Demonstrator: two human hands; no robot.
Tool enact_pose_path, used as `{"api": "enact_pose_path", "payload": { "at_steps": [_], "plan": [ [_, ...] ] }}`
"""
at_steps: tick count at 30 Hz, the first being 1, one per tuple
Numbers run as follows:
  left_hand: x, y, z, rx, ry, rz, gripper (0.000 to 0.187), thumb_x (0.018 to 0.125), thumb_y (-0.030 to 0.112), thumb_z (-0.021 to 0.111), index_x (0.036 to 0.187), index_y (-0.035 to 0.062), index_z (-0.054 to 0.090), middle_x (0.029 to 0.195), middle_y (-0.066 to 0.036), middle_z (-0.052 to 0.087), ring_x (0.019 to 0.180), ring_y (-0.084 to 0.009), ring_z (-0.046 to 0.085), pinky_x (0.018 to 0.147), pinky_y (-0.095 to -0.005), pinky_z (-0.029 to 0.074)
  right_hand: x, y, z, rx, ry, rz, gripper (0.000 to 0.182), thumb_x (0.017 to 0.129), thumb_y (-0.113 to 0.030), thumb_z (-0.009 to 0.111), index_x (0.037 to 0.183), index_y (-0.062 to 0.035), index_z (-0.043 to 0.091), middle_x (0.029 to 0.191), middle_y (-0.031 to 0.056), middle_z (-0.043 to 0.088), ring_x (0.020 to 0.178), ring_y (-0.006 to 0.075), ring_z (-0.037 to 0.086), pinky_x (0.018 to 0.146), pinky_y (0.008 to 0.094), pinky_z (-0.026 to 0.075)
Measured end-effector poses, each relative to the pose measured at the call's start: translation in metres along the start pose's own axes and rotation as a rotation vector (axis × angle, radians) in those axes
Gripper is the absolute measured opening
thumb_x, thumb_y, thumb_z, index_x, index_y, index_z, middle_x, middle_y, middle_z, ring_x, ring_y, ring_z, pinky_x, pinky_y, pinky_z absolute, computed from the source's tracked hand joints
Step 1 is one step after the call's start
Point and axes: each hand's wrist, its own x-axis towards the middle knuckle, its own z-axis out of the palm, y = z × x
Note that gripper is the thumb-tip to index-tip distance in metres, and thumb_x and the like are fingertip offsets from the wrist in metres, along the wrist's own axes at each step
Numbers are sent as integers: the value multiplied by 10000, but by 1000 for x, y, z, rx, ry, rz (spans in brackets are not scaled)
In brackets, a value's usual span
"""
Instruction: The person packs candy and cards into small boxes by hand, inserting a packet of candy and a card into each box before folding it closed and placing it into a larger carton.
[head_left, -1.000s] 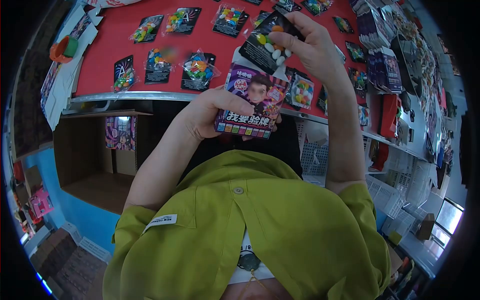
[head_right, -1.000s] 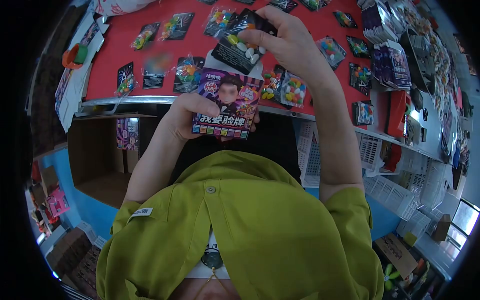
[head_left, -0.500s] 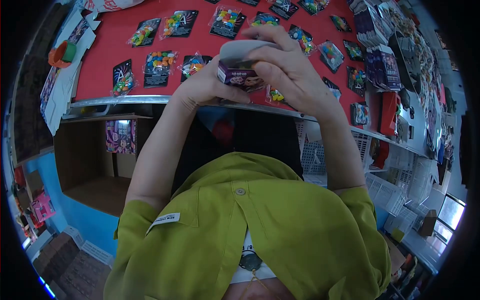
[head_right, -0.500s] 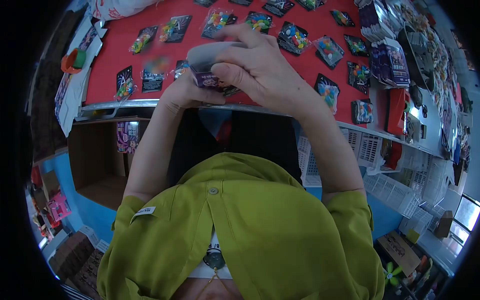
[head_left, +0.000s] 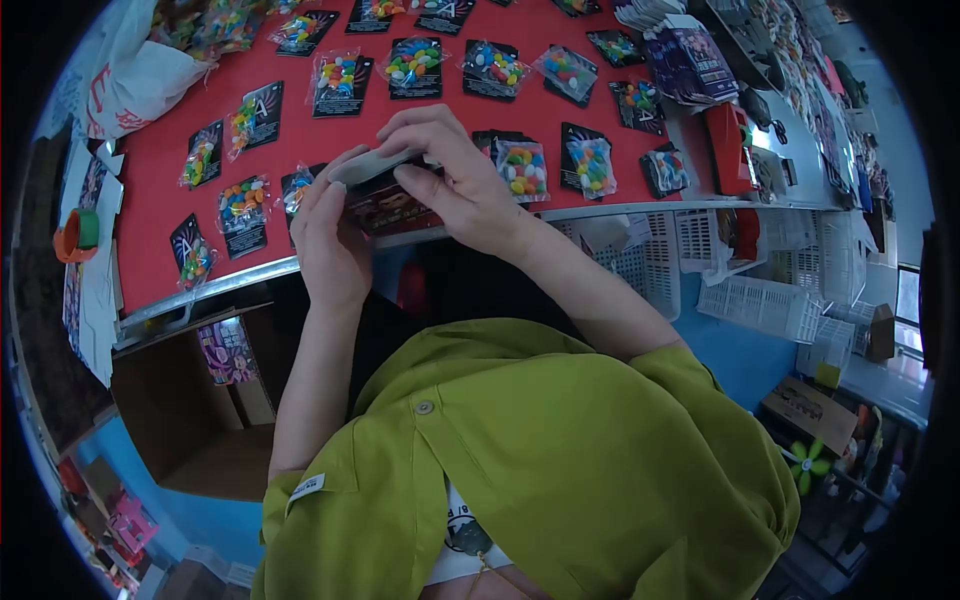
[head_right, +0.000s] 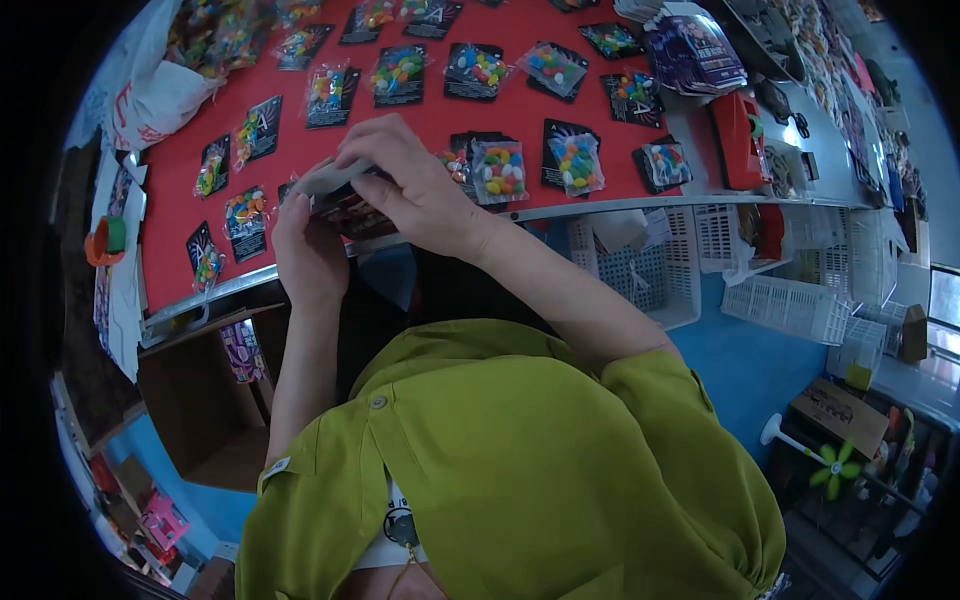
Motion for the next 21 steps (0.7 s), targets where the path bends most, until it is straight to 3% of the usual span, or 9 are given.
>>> {"api": "enact_pose_path", "payload": {
  "at_steps": [3,4,6,10,12,13,15,19,21],
  "plan": [
    [1,0,-1,50,3,1,334,855,63,434,1135,-62,566,1072,-135,603,1025,-179,568,905,-305,438,-3,0,2,584,137,285,289,864,33,460,1148,-20,479,1131,83,525,1072,164,512,921,287,414],
    [2,1,-1,60,10,5,323,844,46,436,1111,-63,581,1060,-131,609,1012,-179,574,902,-298,439,-2,0,3,618,111,283,289,864,33,460,1148,-20,479,1131,83,525,1072,164,512,921,287,414],
    [1,5,1,42,24,14,295,831,25,434,1048,-64,613,1036,-122,619,982,-177,586,889,-291,445,-2,-2,-3,932,204,539,266,843,54,468,1099,-5,512,1069,94,561,1030,173,547,910,284,428],
    [4,2,-3,49,-32,78,258,818,-29,454,1010,-56,625,1011,-111,632,959,-170,596,877,-278,454,-3,3,-13,997,61,643,235,827,55,490,1044,12,569,1019,90,600,974,182,577,879,297,449],
    [4,3,-8,356,-97,252,230,837,-46,515,1030,-15,636,1072,-124,634,1012,-227,604,893,-323,472,-3,-5,-7,302,132,416,190,808,-3,579,994,-3,618,1007,77,623,901,193,600,814,304,484],
    [4,6,-15,603,-175,416,224,825,-49,545,1025,-6,635,1063,-123,633,1000,-234,608,868,-319,485,-6,-3,-9,329,104,407,190,808,-3,579,994,-3,618,1007,77,623,901,193,600,814,304,484],
    [7,14,-26,982,-347,714,236,786,-11,638,1021,6,632,1058,-147,630,1003,-271,611,821,-342,514,-9,2,-19,-707,-89,-344,262,783,-66,643,1037,-8,626,1044,86,619,934,234,594,816,331,482],
    [1,22,-24,1030,-417,807,267,745,42,707,1002,9,639,1041,-141,641,949,-259,635,788,-336,526,-9,-8,-21,-670,-131,-330,302,755,-106,678,1047,-41,639,1035,87,622,924,251,584,813,363,457],
    [0,22,-21,978,-327,638,265,704,67,753,944,3,659,977,-136,660,868,-246,656,740,-317,537,-9,-10,-23,-651,-109,-286,283,743,-135,698,1019,-83,664,1001,49,637,907,222,573,807,364,406]
  ]
}}
